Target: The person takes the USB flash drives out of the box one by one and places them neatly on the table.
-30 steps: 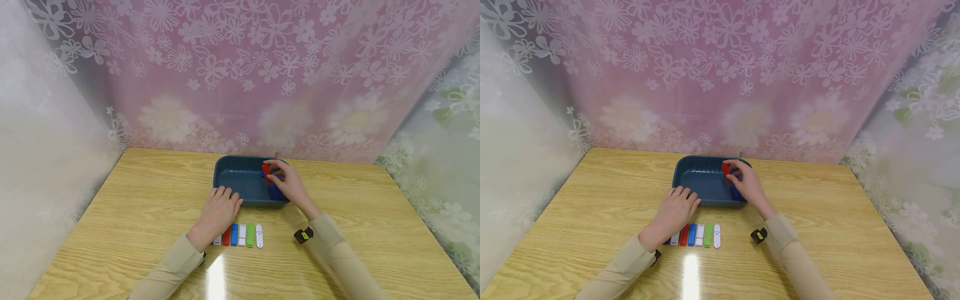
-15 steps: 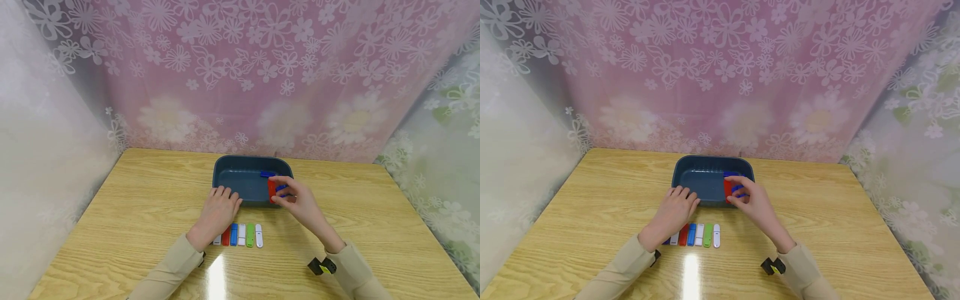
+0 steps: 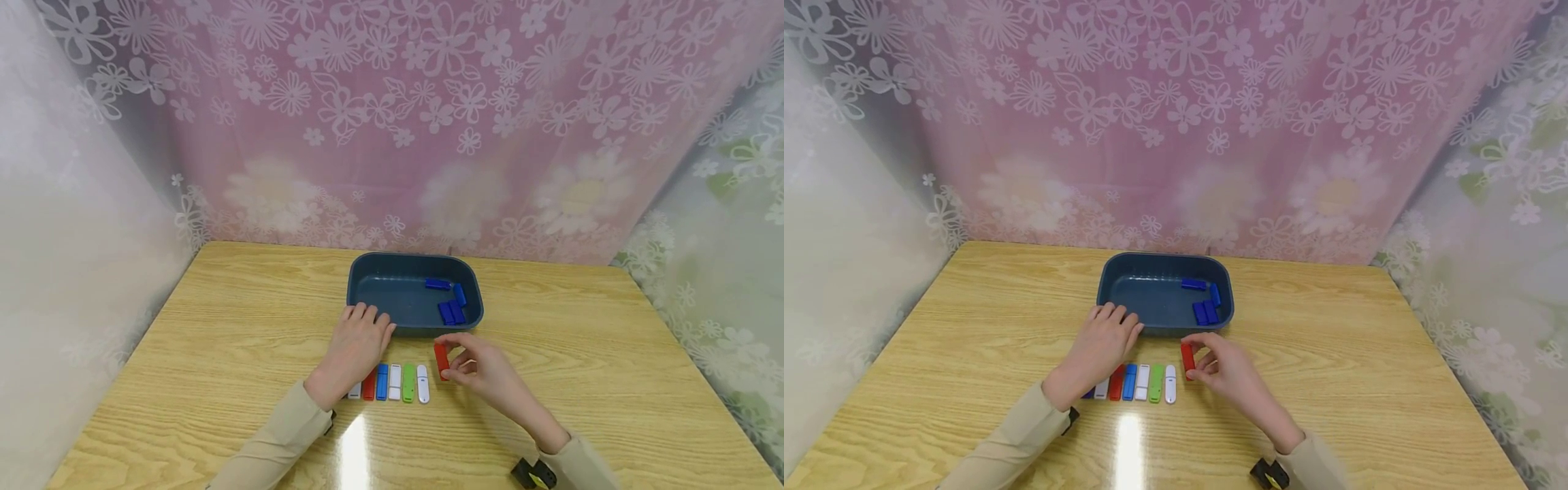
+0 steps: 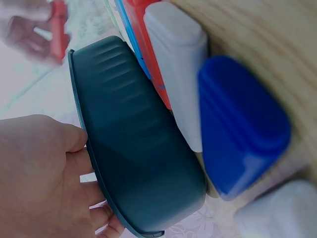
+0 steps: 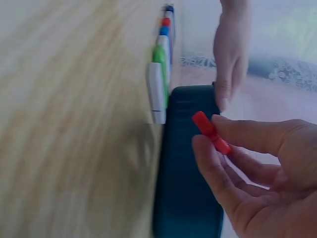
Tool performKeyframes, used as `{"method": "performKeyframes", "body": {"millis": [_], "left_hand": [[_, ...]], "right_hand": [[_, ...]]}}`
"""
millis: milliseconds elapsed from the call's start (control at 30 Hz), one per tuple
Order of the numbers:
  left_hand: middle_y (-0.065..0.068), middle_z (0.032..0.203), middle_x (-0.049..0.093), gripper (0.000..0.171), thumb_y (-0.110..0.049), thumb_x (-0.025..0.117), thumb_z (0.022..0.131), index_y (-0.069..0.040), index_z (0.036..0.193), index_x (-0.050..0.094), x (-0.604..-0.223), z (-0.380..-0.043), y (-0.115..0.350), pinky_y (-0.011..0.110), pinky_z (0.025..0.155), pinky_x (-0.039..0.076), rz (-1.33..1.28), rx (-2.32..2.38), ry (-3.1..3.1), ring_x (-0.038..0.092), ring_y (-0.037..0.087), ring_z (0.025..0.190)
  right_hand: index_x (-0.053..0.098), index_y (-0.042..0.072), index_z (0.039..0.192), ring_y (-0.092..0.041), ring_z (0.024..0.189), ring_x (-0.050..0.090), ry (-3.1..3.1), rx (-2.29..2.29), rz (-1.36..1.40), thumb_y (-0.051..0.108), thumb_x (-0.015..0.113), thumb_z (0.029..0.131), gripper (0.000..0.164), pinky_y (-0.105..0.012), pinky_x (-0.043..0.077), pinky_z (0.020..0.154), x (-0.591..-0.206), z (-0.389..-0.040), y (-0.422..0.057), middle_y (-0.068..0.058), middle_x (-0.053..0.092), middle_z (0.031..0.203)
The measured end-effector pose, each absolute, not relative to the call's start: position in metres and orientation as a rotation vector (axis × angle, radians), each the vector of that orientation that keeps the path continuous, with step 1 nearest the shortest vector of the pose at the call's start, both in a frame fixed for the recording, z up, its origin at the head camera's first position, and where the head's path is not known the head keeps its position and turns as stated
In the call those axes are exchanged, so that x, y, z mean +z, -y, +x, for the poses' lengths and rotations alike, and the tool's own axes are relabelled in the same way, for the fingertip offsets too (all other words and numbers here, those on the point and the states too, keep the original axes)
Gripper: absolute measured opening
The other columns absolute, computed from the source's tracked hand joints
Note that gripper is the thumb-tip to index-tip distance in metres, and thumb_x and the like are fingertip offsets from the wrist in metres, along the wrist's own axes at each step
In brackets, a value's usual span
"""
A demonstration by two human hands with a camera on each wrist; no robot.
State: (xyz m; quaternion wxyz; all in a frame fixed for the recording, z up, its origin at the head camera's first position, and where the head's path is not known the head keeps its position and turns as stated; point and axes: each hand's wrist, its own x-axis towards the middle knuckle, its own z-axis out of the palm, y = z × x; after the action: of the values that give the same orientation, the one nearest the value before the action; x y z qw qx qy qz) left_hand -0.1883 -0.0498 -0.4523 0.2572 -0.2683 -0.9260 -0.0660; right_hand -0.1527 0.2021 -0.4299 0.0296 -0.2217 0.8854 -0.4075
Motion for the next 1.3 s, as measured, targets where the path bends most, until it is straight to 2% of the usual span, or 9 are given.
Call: {"method": "performKeyframes", "body": {"millis": [400,700,967,1100,1300], "left_hand": [[0.008,0.088,0.064,0.025,-0.029,0.056,0.105,-0.009,0.094,0.067,-0.451,-0.188,0.05,0.039,0.083,0.045,-0.729,-0.19,2.525,0.057,0.03,0.09],[0.008,0.088,0.064,0.026,-0.03,0.056,0.106,-0.009,0.094,0.067,-0.452,-0.188,0.05,0.039,0.084,0.045,-0.73,-0.191,2.539,0.056,0.03,0.09],[0.008,0.089,0.064,0.025,-0.029,0.056,0.105,-0.009,0.094,0.067,-0.453,-0.188,0.05,0.039,0.084,0.045,-0.733,-0.191,2.524,0.057,0.03,0.09],[0.008,0.088,0.064,0.026,-0.029,0.056,0.105,-0.009,0.094,0.068,-0.453,-0.188,0.05,0.039,0.083,0.045,-0.732,-0.191,2.523,0.057,0.029,0.09],[0.007,0.087,0.063,0.025,-0.029,0.056,0.105,-0.009,0.095,0.068,-0.452,-0.188,0.05,0.039,0.085,0.045,-0.734,-0.193,2.526,0.057,0.029,0.09]], "right_hand": [[0.066,0.002,0.121,-0.007,0.074,0.062,-2.742,-1.021,-0.638,0.002,0.083,0.081,0.043,-0.02,0.052,0.063,-0.444,-0.15,-0.196,-0.009,0.065,0.108],[0.069,-0.002,0.116,-0.007,0.074,0.06,-2.767,-0.927,-0.663,0.003,0.084,0.081,0.039,-0.02,0.051,0.063,-0.444,-0.15,-0.196,-0.011,0.062,0.109],[0.069,0.001,0.118,-0.007,0.074,0.059,-2.771,-0.904,-0.617,0.008,0.084,0.082,0.04,-0.02,0.051,0.064,-0.442,-0.147,-0.193,-0.009,0.062,0.109],[0.069,0.005,0.117,-0.007,0.073,0.06,-2.837,-0.922,-0.613,0.009,0.08,0.086,0.033,-0.021,0.05,0.062,-0.439,-0.148,-0.194,-0.006,0.064,0.104],[0.073,0.013,0.104,-0.007,0.072,0.062,-2.926,-0.945,-0.662,0.01,0.075,0.092,0.013,-0.023,0.052,0.062,-0.432,-0.149,-0.196,0.004,0.069,0.091]]}}
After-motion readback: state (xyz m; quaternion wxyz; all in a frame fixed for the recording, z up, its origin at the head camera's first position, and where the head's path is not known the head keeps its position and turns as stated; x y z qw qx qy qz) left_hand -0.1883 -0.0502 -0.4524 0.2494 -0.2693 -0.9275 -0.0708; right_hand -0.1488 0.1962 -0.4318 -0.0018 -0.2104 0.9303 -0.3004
